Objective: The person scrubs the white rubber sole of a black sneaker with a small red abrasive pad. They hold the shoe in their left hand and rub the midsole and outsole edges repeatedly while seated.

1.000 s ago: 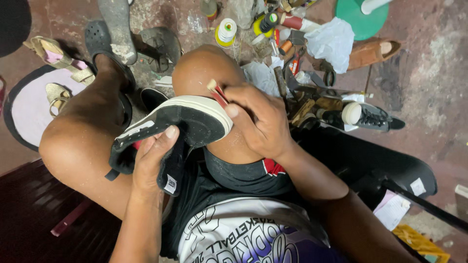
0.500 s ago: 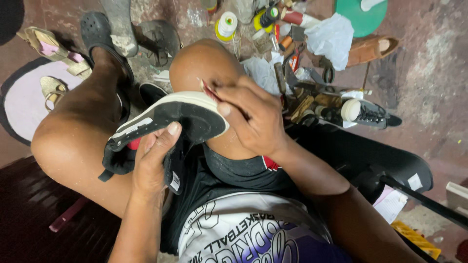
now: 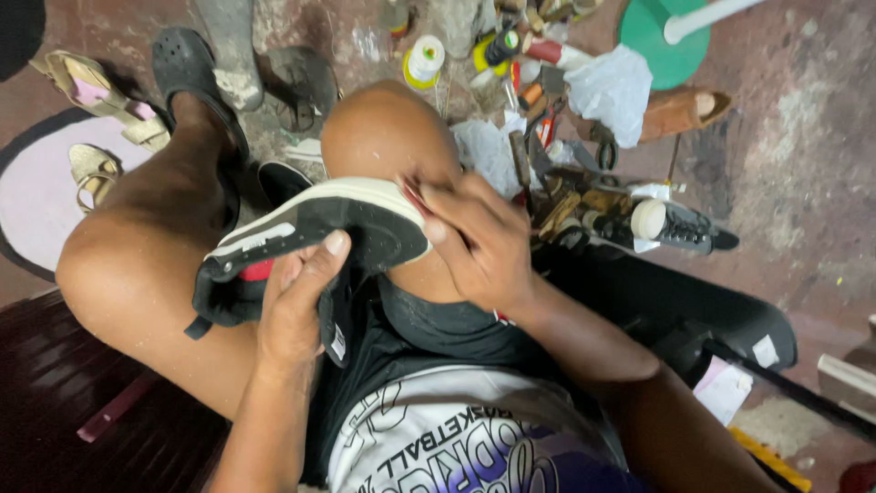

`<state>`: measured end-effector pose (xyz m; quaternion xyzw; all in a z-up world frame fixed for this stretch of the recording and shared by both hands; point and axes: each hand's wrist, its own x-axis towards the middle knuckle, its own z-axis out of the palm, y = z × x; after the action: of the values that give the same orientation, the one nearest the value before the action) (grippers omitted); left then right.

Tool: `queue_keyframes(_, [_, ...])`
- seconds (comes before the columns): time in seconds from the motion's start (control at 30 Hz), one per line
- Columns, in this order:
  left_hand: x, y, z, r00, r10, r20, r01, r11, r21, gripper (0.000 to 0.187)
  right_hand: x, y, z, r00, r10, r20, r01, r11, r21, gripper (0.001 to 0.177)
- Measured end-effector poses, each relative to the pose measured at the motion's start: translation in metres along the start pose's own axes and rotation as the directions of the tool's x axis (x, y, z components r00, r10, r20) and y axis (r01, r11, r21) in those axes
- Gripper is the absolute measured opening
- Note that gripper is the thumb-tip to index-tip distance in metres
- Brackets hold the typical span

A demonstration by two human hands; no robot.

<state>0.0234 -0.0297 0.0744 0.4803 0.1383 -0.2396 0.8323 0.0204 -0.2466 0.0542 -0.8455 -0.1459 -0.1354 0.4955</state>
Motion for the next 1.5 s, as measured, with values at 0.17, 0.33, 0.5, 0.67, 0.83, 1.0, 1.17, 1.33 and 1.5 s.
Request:
queue_keyframes(0.17, [-0.009, -0.001, -0.007, 1.0, -0.03, -0.002, 0.03, 0.999, -0.03, 0.045, -0.043, -0.004, -0.011, 0.97, 0.228, 0.083, -0.236, 0.966, 0.108, 0.024])
queue_keyframes(0.33, [-0.006, 0.0, -0.004, 1.0, -0.022, -0.004, 0.022, 1.0, -0.023, 0.045, -0.029, 0.002, -0.001, 0.934, 0.347, 0.082, -0.34, 0.801, 0.492, 0.039])
queue_keyframes(0.5, [-0.006, -0.002, -0.003, 0.997, -0.061, -0.035, 0.06, 0.997, -0.046, 0.044, 0.0, -0.006, 0.011, 0.958, 0.266, 0.107, -0.287, 0.896, 0.339, 0.031])
queue_keyframes(0.67, [0.002, -0.002, -0.008, 1.0, -0.015, -0.008, 0.015, 1.0, -0.027, 0.043, 0.002, -0.018, 0.003, 0.997, 0.079, 0.002, -0.079, 0.994, 0.072, 0.029])
queue_keyframes(0.83, [-0.002, -0.005, -0.007, 0.999, -0.036, 0.034, 0.037, 0.999, -0.035, 0.043, -0.002, -0.009, 0.007, 0.993, 0.119, 0.013, -0.12, 0.982, 0.147, 0.029])
queue_keyframes(1.0, [-0.003, -0.006, -0.007, 1.0, 0.001, 0.03, 0.002, 0.996, -0.093, 0.043, -0.001, -0.01, 0.007, 0.989, 0.145, 0.036, -0.147, 0.987, 0.066, 0.028])
queue_keyframes(1.17, [-0.002, -0.011, -0.011, 1.0, -0.023, -0.021, 0.022, 0.999, -0.047, 0.045, -0.012, -0.026, -0.004, 0.986, 0.157, 0.053, -0.162, 0.983, 0.088, 0.025])
queue_keyframes(1.33, [-0.003, -0.012, -0.009, 0.999, -0.037, 0.028, 0.039, 0.998, -0.053, 0.046, 0.008, -0.014, 0.004, 0.991, 0.128, 0.031, -0.13, 0.989, 0.067, 0.023])
queue_keyframes(1.5, [0.0, -0.009, -0.008, 0.998, -0.056, 0.001, 0.056, 0.994, -0.091, 0.046, 0.003, -0.014, 0.004, 0.995, 0.099, 0.026, -0.099, 0.995, -0.003, 0.022])
